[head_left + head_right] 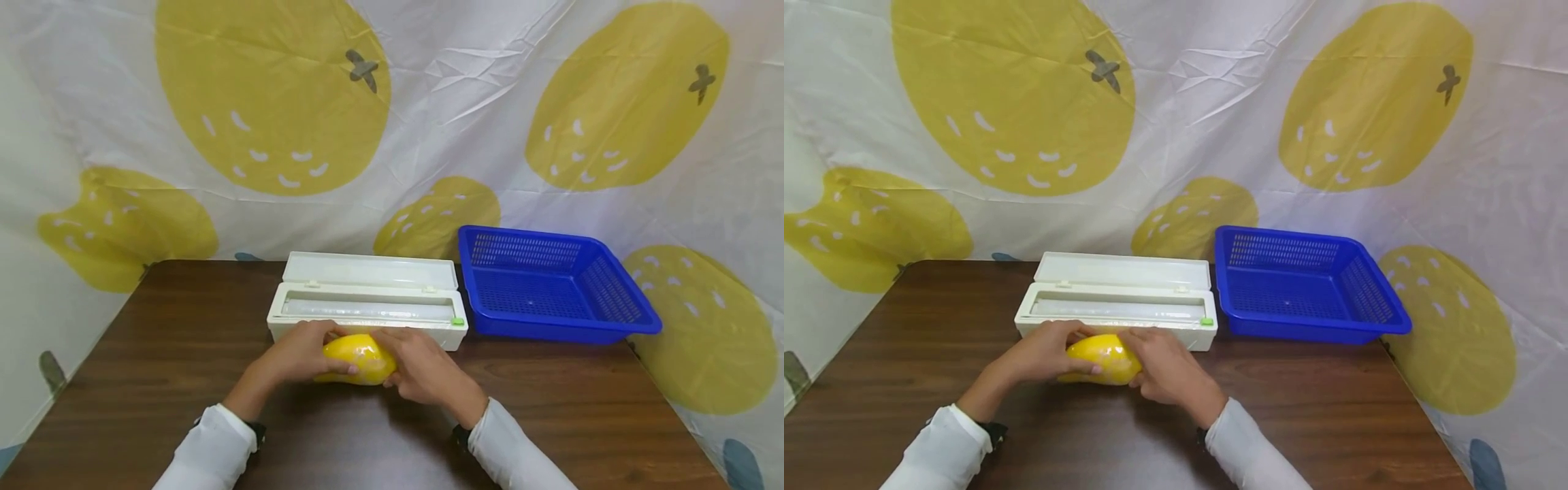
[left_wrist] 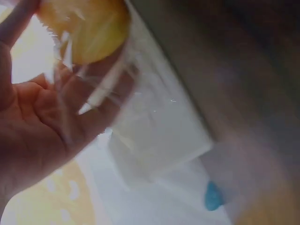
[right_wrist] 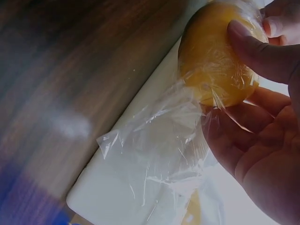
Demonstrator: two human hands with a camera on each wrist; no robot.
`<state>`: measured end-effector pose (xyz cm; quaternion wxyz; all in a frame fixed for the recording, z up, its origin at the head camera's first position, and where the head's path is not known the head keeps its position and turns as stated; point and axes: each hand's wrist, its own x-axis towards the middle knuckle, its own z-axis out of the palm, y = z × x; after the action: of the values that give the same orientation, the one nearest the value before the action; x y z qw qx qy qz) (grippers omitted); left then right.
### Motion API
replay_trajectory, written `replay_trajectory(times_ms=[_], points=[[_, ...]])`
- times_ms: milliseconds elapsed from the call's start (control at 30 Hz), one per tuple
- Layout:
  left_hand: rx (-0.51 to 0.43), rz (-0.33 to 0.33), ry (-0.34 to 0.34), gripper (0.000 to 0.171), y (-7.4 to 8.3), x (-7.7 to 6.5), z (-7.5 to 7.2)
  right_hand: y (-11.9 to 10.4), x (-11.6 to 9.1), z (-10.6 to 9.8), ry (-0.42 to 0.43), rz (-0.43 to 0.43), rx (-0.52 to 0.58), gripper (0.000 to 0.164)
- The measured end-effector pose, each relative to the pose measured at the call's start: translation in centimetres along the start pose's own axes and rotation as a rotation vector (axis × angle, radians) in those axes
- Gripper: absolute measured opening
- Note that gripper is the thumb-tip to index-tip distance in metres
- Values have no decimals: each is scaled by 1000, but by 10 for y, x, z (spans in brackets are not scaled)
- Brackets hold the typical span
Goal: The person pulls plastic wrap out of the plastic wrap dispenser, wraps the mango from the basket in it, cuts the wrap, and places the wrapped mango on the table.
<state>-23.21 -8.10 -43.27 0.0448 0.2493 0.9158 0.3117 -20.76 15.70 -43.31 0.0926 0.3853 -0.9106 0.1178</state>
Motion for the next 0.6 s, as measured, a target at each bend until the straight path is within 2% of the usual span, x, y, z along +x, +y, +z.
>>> replay_trajectory(times_ms=[233,367,467,600], points=[[181,22,67,54,25,-12,0,3,-2,-1,-8,7,38,74],[331,69,148,51,37,-17,2,4,-2,-1,2,-10,53,73],[452,115,215,55,45,-19,5,5,-1,-2,6,-19,69,75],[542,148,235,73,51,-18,13,7,-1,-3,-4,-17,88,78]])
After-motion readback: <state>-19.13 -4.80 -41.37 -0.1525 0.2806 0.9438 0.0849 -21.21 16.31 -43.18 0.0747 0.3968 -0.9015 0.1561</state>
